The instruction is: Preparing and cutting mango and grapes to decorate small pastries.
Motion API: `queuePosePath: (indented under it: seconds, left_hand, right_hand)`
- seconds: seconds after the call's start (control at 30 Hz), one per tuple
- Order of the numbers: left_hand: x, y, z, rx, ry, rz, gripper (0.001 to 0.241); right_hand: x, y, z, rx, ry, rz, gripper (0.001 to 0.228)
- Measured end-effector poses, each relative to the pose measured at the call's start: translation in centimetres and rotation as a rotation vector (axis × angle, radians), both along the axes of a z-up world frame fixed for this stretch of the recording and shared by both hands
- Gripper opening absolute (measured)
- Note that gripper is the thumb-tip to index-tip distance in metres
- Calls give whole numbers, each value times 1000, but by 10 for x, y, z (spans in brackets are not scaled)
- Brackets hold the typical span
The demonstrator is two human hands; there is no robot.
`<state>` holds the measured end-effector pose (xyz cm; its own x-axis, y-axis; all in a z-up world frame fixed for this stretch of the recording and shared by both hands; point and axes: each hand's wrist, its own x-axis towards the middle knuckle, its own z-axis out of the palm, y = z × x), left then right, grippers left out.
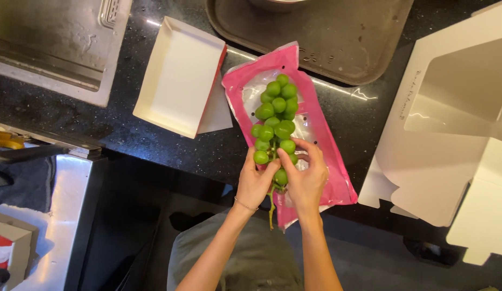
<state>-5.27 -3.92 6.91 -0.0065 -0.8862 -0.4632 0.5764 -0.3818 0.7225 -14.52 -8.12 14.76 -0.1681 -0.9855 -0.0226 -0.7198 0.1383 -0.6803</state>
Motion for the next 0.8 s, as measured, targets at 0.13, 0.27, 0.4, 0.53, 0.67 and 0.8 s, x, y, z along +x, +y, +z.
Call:
queuePosePath:
  seconds: [0.13, 0.27, 0.4, 0.53, 0.67, 0.8]
  left_hand:
    - [2, -6, 31, 107, -246, -83, 37]
    - [-2, 1, 55, 41, -426, -120, 41]
    - [-9, 1, 71, -99, -537, -72, 62]
    - [-15, -6, 78, -165, -626, -128, 63]
    - [-12, -8, 81, -131, -739, -232, 62]
    - [-8, -5, 75, -123, -774, -212, 53]
  right_hand:
    - [-16, 10, -17, 49, -257, -73, 49]
    - [-49, 20, -50, 114, -451, -117, 45]
    - [-58, 23, -36, 195, -502, -147, 41]
    - [-58, 34, -25, 151, -493, -159, 43]
    - [-73, 36, -46, 171, -598, -221, 42]
    - [-71, 32, -41, 174, -483, -258, 32]
